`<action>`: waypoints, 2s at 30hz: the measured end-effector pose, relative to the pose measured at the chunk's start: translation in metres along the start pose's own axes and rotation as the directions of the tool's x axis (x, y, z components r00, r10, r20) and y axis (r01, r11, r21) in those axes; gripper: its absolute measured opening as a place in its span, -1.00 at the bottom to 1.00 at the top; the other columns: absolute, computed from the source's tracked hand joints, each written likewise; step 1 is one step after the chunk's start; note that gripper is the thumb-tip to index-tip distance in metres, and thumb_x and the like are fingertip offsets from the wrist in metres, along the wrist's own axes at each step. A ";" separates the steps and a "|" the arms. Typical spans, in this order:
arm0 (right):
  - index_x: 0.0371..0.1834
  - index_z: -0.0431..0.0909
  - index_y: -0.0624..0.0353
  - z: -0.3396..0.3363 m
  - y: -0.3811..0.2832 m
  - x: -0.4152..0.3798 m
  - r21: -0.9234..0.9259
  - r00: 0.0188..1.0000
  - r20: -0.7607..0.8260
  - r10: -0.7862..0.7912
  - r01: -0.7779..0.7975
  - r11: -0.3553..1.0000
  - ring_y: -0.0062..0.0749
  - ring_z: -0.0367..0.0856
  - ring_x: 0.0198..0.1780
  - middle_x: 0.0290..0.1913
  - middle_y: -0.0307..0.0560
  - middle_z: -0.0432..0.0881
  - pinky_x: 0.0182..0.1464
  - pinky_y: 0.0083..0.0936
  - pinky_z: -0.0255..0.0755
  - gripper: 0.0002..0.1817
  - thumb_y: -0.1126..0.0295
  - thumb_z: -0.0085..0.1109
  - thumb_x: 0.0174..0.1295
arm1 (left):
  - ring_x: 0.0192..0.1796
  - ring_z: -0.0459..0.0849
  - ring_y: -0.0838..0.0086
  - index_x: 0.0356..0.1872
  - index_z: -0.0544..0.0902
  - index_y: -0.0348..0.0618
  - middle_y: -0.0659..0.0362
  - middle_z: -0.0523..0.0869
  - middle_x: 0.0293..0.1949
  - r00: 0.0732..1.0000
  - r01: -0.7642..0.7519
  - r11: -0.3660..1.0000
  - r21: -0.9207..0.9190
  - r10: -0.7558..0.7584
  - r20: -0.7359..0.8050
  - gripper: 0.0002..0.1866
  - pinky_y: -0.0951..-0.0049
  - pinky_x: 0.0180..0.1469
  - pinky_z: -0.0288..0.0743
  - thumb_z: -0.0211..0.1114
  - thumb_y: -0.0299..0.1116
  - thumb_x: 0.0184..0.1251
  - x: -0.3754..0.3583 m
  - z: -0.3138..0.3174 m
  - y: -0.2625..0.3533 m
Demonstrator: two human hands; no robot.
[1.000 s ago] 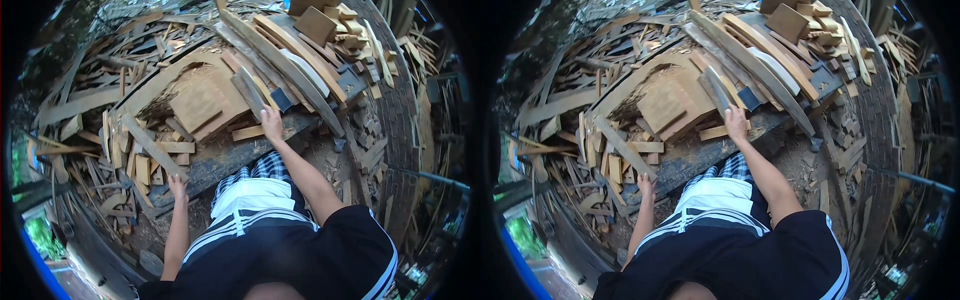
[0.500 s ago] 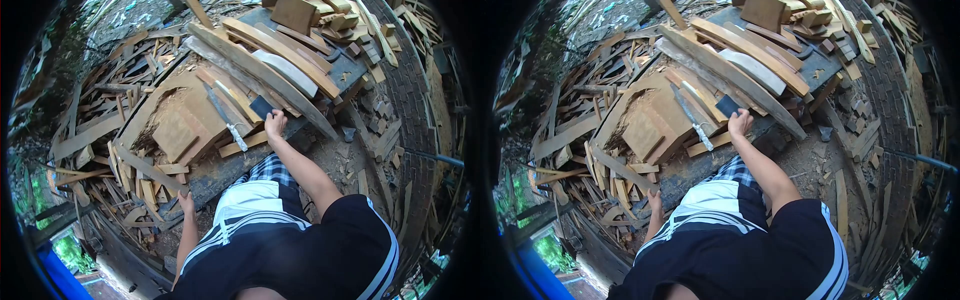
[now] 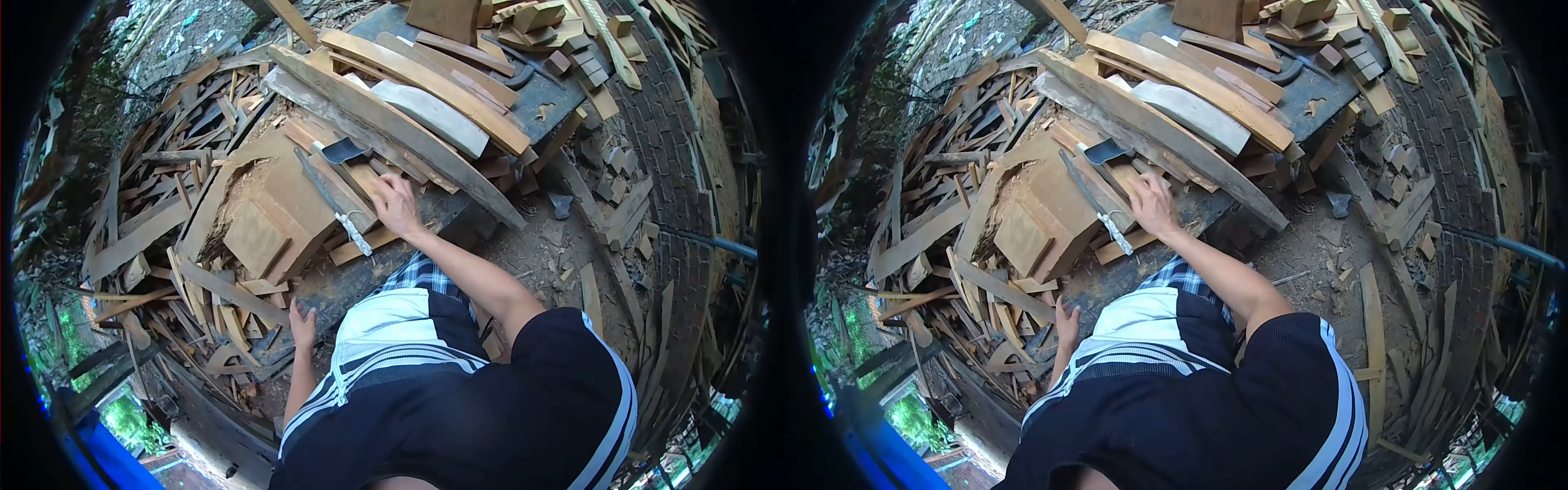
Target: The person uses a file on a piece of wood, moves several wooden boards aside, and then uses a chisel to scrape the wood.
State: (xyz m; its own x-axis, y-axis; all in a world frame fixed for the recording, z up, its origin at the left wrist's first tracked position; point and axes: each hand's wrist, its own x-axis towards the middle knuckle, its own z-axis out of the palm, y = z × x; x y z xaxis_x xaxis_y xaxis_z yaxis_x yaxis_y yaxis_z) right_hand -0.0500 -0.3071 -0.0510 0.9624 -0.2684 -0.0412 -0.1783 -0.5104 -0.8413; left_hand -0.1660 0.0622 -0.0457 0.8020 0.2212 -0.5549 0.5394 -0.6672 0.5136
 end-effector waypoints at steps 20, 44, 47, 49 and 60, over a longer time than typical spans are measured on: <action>0.41 0.29 -0.44 -0.148 0.013 0.024 -0.809 0.975 -0.041 -0.218 0.096 0.580 -0.19 0.49 0.07 0.20 -0.11 0.40 -0.03 -0.22 0.36 -0.01 0.36 0.47 -0.24 | 0.05 0.64 0.21 0.44 0.22 -0.03 -0.03 0.62 0.07 0.984 0.134 0.987 -0.083 -0.123 0.129 -0.31 0.29 0.12 0.49 0.27 -0.36 0.29 -0.027 0.014 -0.036; 0.33 0.44 -0.01 -0.284 0.055 0.191 -0.332 0.940 0.339 0.038 0.082 0.940 -0.16 0.45 0.31 0.29 0.09 0.50 0.35 -0.41 0.25 -0.18 0.23 0.35 -0.18 | -0.07 0.68 0.33 0.38 0.31 -0.14 0.04 0.72 -0.13 0.967 0.215 0.967 -0.136 -0.192 0.165 -0.37 0.34 0.07 0.50 0.28 -0.36 0.28 -0.048 0.028 -0.035; 0.39 0.38 0.00 -0.286 0.069 0.197 -0.272 0.919 0.379 0.108 -0.001 0.962 -0.21 0.29 0.43 0.39 0.05 0.39 0.43 -0.37 0.14 -0.20 0.16 0.25 -0.06 | -0.09 0.67 0.41 0.34 0.36 -0.18 0.07 0.73 -0.14 0.980 0.117 0.993 -0.031 -0.111 0.166 -0.42 0.42 0.00 0.51 0.26 -0.32 0.31 -0.044 0.032 -0.035; 0.42 0.34 -0.01 -0.283 0.064 0.195 -0.175 0.902 0.395 0.173 -0.112 0.978 -0.25 0.29 0.43 0.41 0.02 0.36 0.43 -0.38 0.14 -0.20 0.17 0.22 -0.02 | -0.09 0.67 0.41 0.34 0.36 -0.19 0.07 0.73 -0.13 0.975 0.166 0.974 -0.155 -0.139 0.172 -0.43 0.42 0.01 0.51 0.25 -0.31 0.32 -0.036 0.039 -0.030; 0.52 0.12 -0.21 -0.236 0.085 0.151 -0.734 0.986 0.145 -0.082 0.163 0.659 -0.03 0.30 0.40 0.41 0.02 0.31 0.37 -0.05 0.16 -0.15 -0.22 0.13 0.19 | 0.33 0.46 0.14 0.46 0.11 -0.26 -0.15 0.41 0.33 0.972 0.192 0.790 -0.582 -0.074 0.221 -0.12 0.27 0.30 0.35 0.35 -0.07 0.26 0.070 0.142 0.164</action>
State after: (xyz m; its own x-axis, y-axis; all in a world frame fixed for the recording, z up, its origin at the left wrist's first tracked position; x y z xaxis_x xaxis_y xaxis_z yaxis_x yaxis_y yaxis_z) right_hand 0.0320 -0.5837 -0.0019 0.9933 -0.1043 -0.0495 -0.1112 -0.9799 -0.1658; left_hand -0.0582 -0.1326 -0.0933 0.6832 0.1070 -0.7224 0.7299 -0.0706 0.6799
